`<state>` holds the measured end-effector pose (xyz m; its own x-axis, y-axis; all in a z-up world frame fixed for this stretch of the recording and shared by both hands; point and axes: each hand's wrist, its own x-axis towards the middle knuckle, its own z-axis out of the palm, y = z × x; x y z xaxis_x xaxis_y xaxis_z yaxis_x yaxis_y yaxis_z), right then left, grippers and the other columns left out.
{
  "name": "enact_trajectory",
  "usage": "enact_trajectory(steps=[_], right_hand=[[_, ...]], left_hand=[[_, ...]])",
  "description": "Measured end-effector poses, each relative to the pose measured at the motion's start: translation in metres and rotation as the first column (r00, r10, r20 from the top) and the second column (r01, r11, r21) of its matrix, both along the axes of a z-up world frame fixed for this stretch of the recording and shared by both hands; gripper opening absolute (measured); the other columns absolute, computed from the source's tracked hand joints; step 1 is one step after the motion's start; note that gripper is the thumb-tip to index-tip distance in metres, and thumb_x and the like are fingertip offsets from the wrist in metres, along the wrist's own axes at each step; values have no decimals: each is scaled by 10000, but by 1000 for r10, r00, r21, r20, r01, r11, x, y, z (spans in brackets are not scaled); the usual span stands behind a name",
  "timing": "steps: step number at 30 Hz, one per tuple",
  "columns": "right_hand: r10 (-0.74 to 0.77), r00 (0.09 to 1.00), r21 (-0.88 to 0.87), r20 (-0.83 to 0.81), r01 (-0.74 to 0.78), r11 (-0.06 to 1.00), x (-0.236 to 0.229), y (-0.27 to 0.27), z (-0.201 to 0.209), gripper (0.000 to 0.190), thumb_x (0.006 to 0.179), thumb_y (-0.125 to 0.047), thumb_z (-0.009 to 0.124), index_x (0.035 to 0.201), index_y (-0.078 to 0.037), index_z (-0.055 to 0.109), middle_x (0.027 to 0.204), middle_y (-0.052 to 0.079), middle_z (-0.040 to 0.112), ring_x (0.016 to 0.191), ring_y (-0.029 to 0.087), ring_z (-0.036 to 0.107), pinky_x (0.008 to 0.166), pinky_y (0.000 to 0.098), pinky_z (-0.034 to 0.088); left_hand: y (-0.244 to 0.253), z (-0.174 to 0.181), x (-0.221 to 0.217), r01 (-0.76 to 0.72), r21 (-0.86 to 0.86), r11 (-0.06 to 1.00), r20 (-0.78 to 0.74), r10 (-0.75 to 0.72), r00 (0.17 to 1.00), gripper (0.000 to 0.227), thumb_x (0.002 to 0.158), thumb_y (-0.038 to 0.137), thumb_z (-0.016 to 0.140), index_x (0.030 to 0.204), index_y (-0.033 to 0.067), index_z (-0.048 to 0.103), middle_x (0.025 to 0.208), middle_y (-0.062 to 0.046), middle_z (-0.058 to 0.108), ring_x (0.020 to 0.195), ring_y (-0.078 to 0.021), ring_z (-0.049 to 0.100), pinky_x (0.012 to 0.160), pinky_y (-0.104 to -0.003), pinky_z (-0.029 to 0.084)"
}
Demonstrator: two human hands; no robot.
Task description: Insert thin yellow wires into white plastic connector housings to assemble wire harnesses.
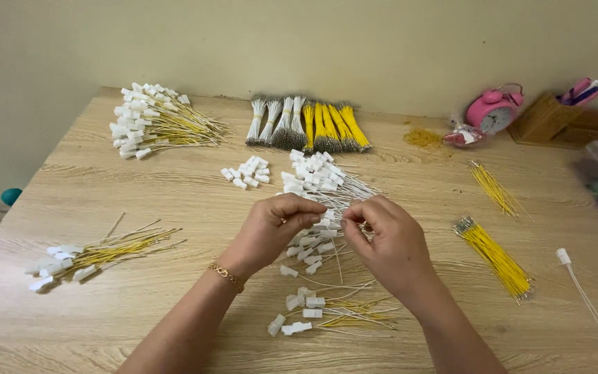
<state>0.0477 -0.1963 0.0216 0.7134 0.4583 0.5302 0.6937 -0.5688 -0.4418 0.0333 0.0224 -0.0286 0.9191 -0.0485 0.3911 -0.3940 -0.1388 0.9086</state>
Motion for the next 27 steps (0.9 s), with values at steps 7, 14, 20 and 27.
enact_trajectory(steps=[7, 14, 20, 27], right_hand=[[-19, 997, 54, 75, 15, 998, -12, 4, 17, 27, 881, -108, 724, 897, -129, 721, 772, 55, 673, 772, 260, 709, 685, 346, 579], [2, 980, -25, 197, 3, 1000, -12, -4, 18, 45, 874, -140, 747, 887, -169, 715, 773, 3, 660, 744, 234, 690, 695, 373, 544], [4, 979, -64, 202, 10, 998, -16, -4, 20, 19, 895, -186, 730, 905, -195, 717, 770, -27, 665, 740, 210, 693, 701, 365, 532], [42, 987, 28, -157, -38, 999, -21, -3, 27, 51, 928, -140, 697, 940, -122, 743, 782, 75, 686, 708, 247, 709, 646, 356, 562]], left_hand=[[-10, 1, -1, 91, -432, 897, -192, -190, 963, 401, 891, 13, 749, 1283, 7, 666, 879, -104, 748, 819, -178, 745, 801, -338, 643], [-19, 9, -11, 66, -557, 828, -240, -237, 942, 283, 893, 30, 752, 1164, -35, 702, 829, -97, 728, 784, -185, 758, 739, -300, 641], [-19, 4, -9, 80, -579, 812, -235, -259, 937, 282, 888, 45, 759, 1156, -31, 711, 838, -103, 741, 781, -192, 762, 742, -314, 646], [-22, 11, -12, 99, -534, 840, -262, -276, 925, 274, 891, 41, 752, 1151, -31, 705, 834, -103, 733, 803, -178, 755, 764, -298, 637]])
